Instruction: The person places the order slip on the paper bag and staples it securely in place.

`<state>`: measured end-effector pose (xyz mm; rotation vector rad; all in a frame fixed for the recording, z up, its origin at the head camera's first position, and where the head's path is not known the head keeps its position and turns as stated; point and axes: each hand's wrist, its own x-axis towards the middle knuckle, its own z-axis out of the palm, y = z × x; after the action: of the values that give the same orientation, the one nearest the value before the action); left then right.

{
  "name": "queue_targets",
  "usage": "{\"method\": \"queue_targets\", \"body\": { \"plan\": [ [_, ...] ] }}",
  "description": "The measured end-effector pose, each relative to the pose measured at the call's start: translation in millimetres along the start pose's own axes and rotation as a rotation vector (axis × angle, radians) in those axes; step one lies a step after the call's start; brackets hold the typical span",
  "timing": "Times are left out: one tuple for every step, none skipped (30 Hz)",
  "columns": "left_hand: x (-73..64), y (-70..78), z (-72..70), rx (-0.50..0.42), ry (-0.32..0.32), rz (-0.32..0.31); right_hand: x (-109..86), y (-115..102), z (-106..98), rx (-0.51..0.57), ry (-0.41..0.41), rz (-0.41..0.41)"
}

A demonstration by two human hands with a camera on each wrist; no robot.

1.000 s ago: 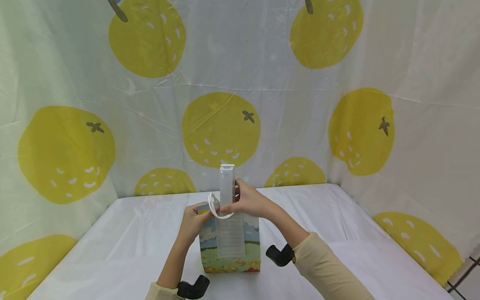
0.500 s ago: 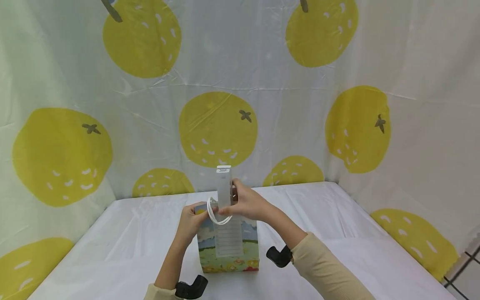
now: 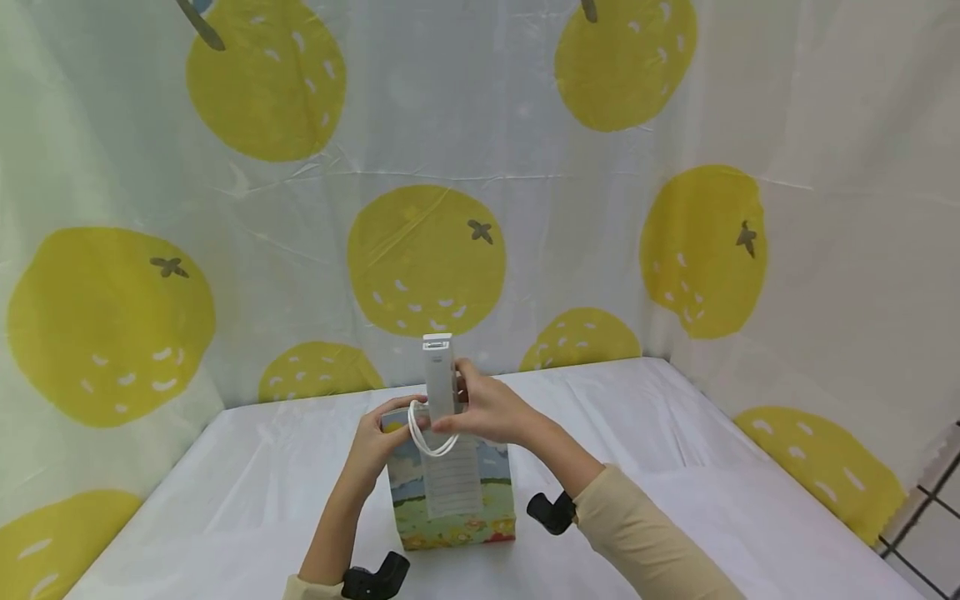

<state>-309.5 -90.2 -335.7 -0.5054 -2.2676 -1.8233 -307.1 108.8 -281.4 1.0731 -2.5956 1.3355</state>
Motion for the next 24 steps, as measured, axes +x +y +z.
{"method": "queue_targets", "body": {
  "plan": [
    [-0.7,0.8,-1.0,0.002,-0.01,-0.006,0.1,0.0,0.2,-0.002,-0.003,-0.001],
    [-1.4,1.9,-1.9,0.007,-0.022,-0.01,0.1,0.0,0.3,-0.004,-0.006,-0.001],
    [-2.0,3.1,-2.8,0.008,-0.034,-0.01,0.0,0.0,0.2,-0.007,-0.009,-0.002],
    [-2.1,4.0,-3.7,0.015,-0.046,-0.006,-0.3,0.1,-0.1,-0.007,-0.012,-0.003],
    [-1.9,4.9,-4.5,0.027,-0.058,0.002,-0.5,0.2,-0.5,-0.006,-0.013,-0.001],
    [-1.6,6.0,-5.2,0.037,-0.07,0.011,-0.9,0.2,-1.0,-0.004,-0.013,-0.002],
    [-1.2,7.2,-6.0,0.05,-0.082,0.022,-1.2,0.3,-1.6,-0.002,-0.013,-0.002],
    [-0.5,8.3,-6.7,0.069,-0.094,0.031,-1.4,0.3,-2.3,-0.002,-0.013,-0.002],
    [0.1,9.5,-7.4,0.086,-0.105,0.041,-1.7,0.3,-2.9,0.0,-0.012,-0.001],
    [0.2,11.3,-8.4,0.105,-0.113,0.049,-1.8,0.1,-3.4,-0.002,-0.013,-0.002],
    [0.3,13.5,-9.2,0.121,-0.121,0.055,-1.9,-0.1,-3.8,-0.003,-0.014,-0.003],
    [0.4,15.6,-9.6,0.136,-0.128,0.056,-2.1,0.0,-4.3,-0.007,-0.013,-0.006],
    [0.7,18.0,-9.8,0.157,-0.136,0.058,-2.3,0.1,-4.6,-0.013,-0.012,-0.007],
    [0.9,20.6,-9.7,0.176,-0.143,0.057,-2.5,0.3,-5.0,-0.018,-0.009,-0.009],
    [1.3,23.3,-9.4,0.197,-0.151,0.058,-2.9,0.4,-5.2,-0.025,-0.006,-0.011],
    [1.6,25.9,-8.8,0.221,-0.157,0.059,-3.2,0.6,-5.4,-0.031,-0.004,-0.015],
    [2.0,28.3,-8.0,0.251,-0.165,0.06,-3.4,1.0,-5.4,-0.036,-0.002,-0.018],
    [2.3,31.0,-7.2,0.289,-0.17,0.062,-3.6,1.2,-5.4,-0.04,-0.001,-0.021],
    [2.6,33.9,-6.4,0.331,-0.176,0.068,-3.7,1.4,-5.3,-0.041,0.0,-0.022],
    [2.5,36.7,-5.6,0.373,-0.179,0.072,-3.6,1.5,-5.1,-0.039,0.0,-0.021],
    [2.5,39.4,-4.9,0.419,-0.18,0.081,-3.5,1.7,-4.8,-0.039,-0.002,-0.02],
    [2.2,42.2,-4.4,0.464,-0.18,0.091,-3.3,1.8,-4.5,-0.035,-0.004,-0.019],
    [1.9,45.0,-4.0,0.507,-0.178,0.1,-2.9,1.9,-4.2,-0.031,-0.005,-0.017],
    [1.7,47.8,-3.7,0.546,-0.175,0.107,-2.5,1.8,-3.9,-0.028,-0.006,-0.016]
  ]
}}
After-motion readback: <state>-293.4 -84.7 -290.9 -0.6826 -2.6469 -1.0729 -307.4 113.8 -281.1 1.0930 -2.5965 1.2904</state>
